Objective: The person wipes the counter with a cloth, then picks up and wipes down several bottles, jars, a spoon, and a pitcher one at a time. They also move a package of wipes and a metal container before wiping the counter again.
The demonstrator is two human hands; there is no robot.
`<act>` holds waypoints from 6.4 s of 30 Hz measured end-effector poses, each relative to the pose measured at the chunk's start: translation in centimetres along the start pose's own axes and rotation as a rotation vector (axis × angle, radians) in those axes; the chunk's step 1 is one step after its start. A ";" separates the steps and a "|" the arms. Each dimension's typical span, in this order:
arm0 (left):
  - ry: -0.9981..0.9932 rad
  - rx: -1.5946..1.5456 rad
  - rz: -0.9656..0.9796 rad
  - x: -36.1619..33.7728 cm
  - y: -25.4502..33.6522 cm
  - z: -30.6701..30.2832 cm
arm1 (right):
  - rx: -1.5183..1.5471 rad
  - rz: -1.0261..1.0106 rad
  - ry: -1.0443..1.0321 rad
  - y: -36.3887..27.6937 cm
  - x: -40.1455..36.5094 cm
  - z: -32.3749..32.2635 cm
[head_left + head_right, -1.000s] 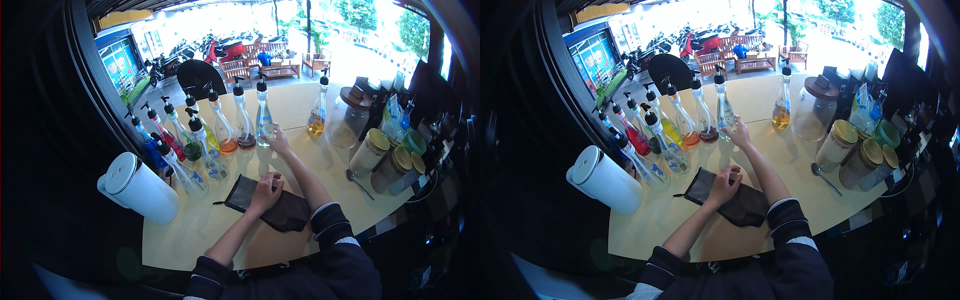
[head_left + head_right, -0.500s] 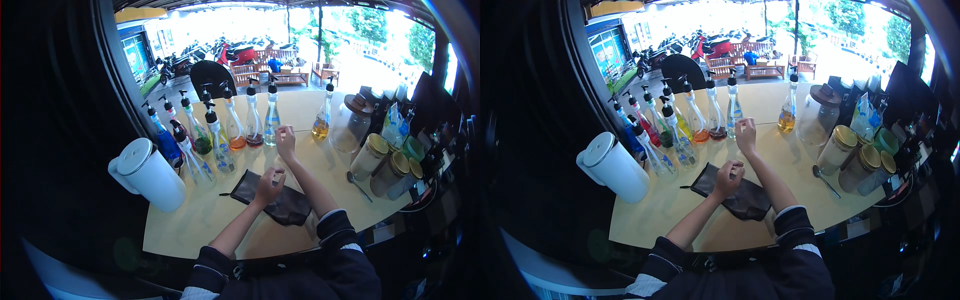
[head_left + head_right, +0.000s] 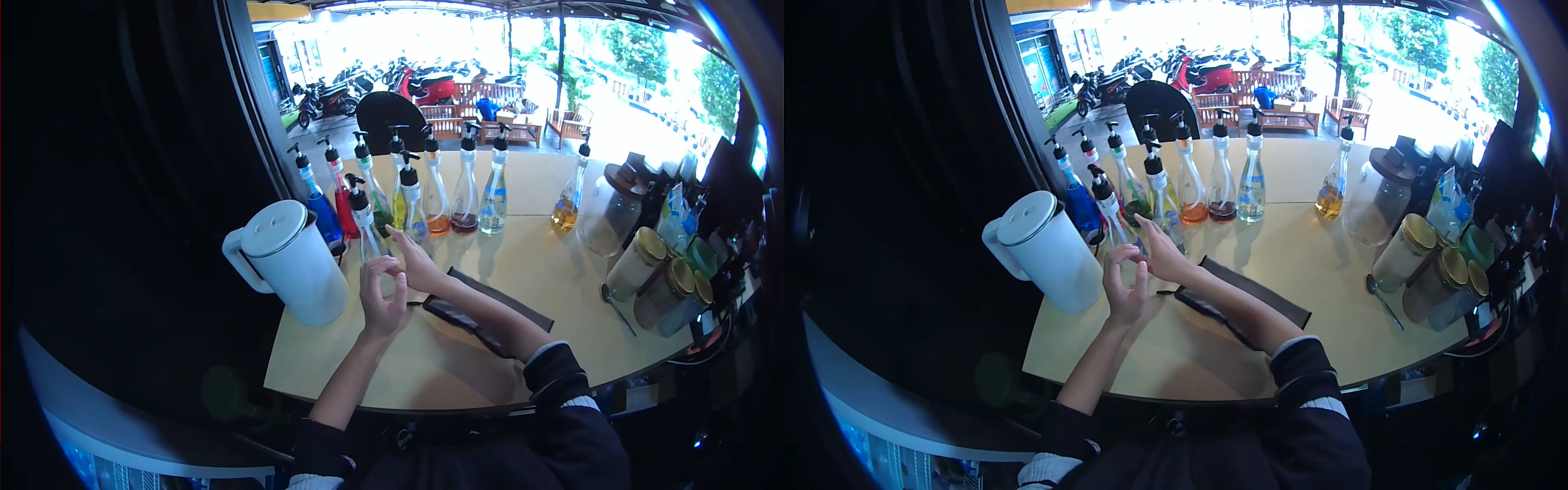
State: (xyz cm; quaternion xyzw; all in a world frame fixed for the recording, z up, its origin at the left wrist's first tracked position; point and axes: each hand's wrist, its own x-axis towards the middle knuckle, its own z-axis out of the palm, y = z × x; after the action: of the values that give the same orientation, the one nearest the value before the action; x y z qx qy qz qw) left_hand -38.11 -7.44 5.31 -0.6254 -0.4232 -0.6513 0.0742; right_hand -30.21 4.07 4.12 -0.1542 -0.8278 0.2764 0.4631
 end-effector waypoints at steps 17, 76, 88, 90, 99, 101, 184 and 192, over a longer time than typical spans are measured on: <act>0.110 -0.116 -0.369 0.7 -4.6 1.2 | -0.042 0.144 0.093 -4.6 -2.7 -7.3; -0.051 -0.014 -0.392 1.1 -10.6 10.0 | -0.475 0.510 0.435 14.3 -7.9 -22.7; -0.194 -0.456 -0.303 3.8 1.8 20.0 | -0.133 0.483 0.184 2.7 -12.5 -24.0; -0.217 -0.435 -0.324 2.6 2.9 22.3 | -0.196 0.366 0.138 2.0 -13.5 -24.2; -0.303 -0.299 -0.472 -0.9 7.9 28.7 | -0.330 0.354 0.394 3.6 -16.7 -24.6; -0.291 -0.269 -0.461 -1.7 7.8 29.7 | -0.365 0.461 0.401 4.7 -16.9 -25.1; -1.106 0.441 -0.305 -5.0 1.4 23.0 | -0.732 0.745 0.711 16.6 -10.2 -24.9; -1.107 0.434 -0.318 -4.8 1.5 22.9 | -0.703 0.713 0.700 15.8 -10.7 -24.7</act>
State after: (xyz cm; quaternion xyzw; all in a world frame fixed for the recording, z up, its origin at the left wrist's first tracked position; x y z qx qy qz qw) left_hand -18.93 4.24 -1.46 -0.7706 -0.6100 -0.1319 -0.1293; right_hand -3.54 19.04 -2.33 -0.6470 -0.5655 0.0574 0.5082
